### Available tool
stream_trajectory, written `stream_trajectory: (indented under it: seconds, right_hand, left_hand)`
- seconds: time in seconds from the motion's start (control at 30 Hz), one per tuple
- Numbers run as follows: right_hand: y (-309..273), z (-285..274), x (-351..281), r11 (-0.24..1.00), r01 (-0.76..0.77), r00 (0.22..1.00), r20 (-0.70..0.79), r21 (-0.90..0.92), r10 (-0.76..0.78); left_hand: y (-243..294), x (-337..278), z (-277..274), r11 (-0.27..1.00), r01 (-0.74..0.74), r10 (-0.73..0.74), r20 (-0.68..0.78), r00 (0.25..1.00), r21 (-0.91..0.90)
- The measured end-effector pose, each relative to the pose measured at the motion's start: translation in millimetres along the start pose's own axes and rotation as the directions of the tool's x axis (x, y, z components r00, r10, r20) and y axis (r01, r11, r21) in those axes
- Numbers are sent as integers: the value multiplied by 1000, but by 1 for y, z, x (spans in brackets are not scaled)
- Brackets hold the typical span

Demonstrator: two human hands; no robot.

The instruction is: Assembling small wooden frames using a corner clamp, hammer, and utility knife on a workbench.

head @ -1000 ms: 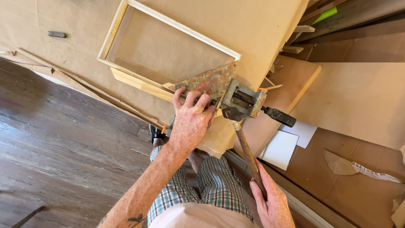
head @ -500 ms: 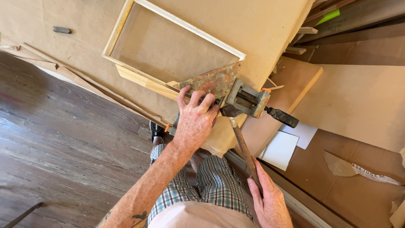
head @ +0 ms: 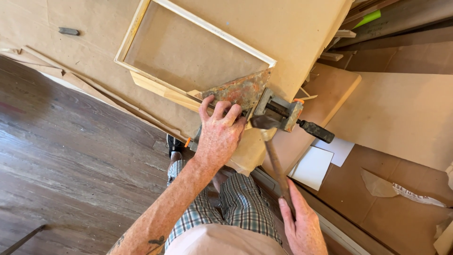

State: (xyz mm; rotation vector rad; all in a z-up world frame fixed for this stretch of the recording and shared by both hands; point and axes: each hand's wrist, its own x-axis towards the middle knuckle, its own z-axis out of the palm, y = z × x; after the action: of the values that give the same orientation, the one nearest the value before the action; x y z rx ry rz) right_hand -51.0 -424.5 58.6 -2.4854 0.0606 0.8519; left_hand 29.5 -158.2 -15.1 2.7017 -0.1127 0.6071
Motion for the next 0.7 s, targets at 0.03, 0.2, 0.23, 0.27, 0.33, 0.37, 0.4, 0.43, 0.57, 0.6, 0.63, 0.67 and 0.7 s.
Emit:
stream_trajectory:
  seconds: [0.03,0.2,0.23,0.27,0.33,0.37,0.4,0.43,0.57,0.6,0.63,0.67,0.7]
  right_hand:
    - [3,1,3,999,41,999,16,1,-41]
    - [-9,-4,-4,1000,27,999,-23,-14,-27]
    - [-15,-6,-5,998,51,999,-3,-29,-51]
    - [-11,-7,-4,998,53,999,-9,-29,-53]
    - [-5,-9,-4,993,99,995,26,-63,-97]
    - [-5,-11,-4,993,101,995,26,-63,-100]
    - [-4,-13,-8,997,38,999,9,-61,-37]
    - [-3,-17,-13,998,-26,1000,-8,-58,25]
    - [-6,-29,-25,993,-119,992,-49,-11,119]
    - [-2,-29,-27,996,-84,993,-83,-9,83]
    - [3,-29,-29,999,-49,992,-117,-8,48]
    - [1,-33,-34,999,-44,992,-122,-4,43]
    - [0,-38,-40,996,19,990,-142,86,-6]
  left_hand:
    - [-1,1,0,1000,-4,4,3,1000,4]
    - [-2,1,-2,1000,-11,11,8,1000,0]
    - [-1,2,-2,1000,-14,14,4,1000,-5]
    - [-1,2,-1,1000,-17,17,-2,1000,-6]
    - [-1,0,-3,1000,-16,16,1,1000,0]
    - [-3,1,-3,1000,-16,16,0,1000,2]
    - [-3,2,-4,1000,-25,25,-6,1000,0]
    - [-2,2,-6,999,-34,34,-13,999,-2]
    - [-1,2,-5,998,-56,56,-9,998,34]
    - [-4,2,-5,998,-62,62,7,998,28]
    - [-7,1,-6,997,-68,67,23,997,21]
    - [-8,2,-8,997,-73,73,18,997,26]
    - [-10,2,-10,997,-74,74,0,997,-11]
